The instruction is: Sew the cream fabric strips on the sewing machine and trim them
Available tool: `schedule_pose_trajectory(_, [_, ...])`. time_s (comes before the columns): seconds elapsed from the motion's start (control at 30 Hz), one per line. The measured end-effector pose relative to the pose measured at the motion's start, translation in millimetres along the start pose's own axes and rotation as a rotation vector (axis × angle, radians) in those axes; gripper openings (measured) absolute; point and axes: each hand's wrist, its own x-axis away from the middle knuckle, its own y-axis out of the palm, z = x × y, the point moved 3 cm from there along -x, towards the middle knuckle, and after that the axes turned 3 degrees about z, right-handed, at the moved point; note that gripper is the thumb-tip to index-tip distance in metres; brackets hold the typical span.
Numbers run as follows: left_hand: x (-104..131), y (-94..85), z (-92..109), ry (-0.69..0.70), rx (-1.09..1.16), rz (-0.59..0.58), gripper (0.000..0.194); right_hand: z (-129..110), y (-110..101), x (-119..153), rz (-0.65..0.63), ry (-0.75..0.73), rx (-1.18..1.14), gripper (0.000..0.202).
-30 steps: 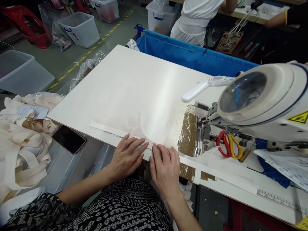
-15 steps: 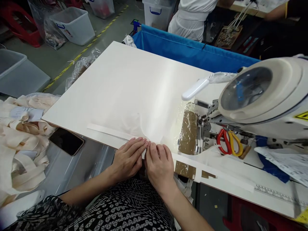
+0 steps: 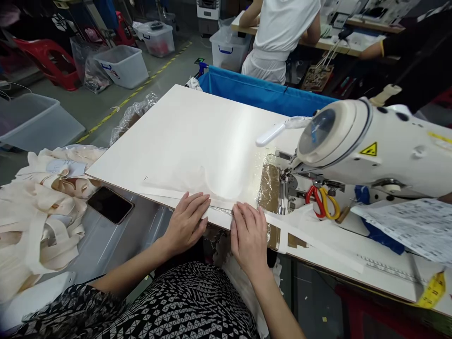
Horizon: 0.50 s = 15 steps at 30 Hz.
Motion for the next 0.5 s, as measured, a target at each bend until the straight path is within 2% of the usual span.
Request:
schedule_pose_trajectory(0.13, [4.9,-4.7,-2.5,-0.052,-0.032,0.037,0.046,-9.4,-10.2,-8.0,0.064,-0.008,0.015,0.058])
schedule_pose_trajectory(0.23, [9.7,-6.2,-7.1,-0.09,-0.072,0.049,0.048,-19.2,-6.0,-15.4,0.092,-0.031,0.035,0.065])
schedule_pose_trajectory(0.3, [12.6,-5.9,-10.6,-0.098,-0.097,0.037,0.048,-27.0,6.8,-17.1,0.028,-0.091,0.049,0.068])
schedule_pose_trajectory(0.4, [15.6,-5.3,-14.5,-0.081,-0.115,0.007,0.049,-36.0,27.0,-14.1,-0.148,-0.14,0.069,0.066])
schedule_pose_trajectory(0.5, [17.0,-5.8,-16.4,-0.074,-0.117,-0.012,0.051,-39.6,25.1,-5.0,-0.199,-0.113,0.04,0.061])
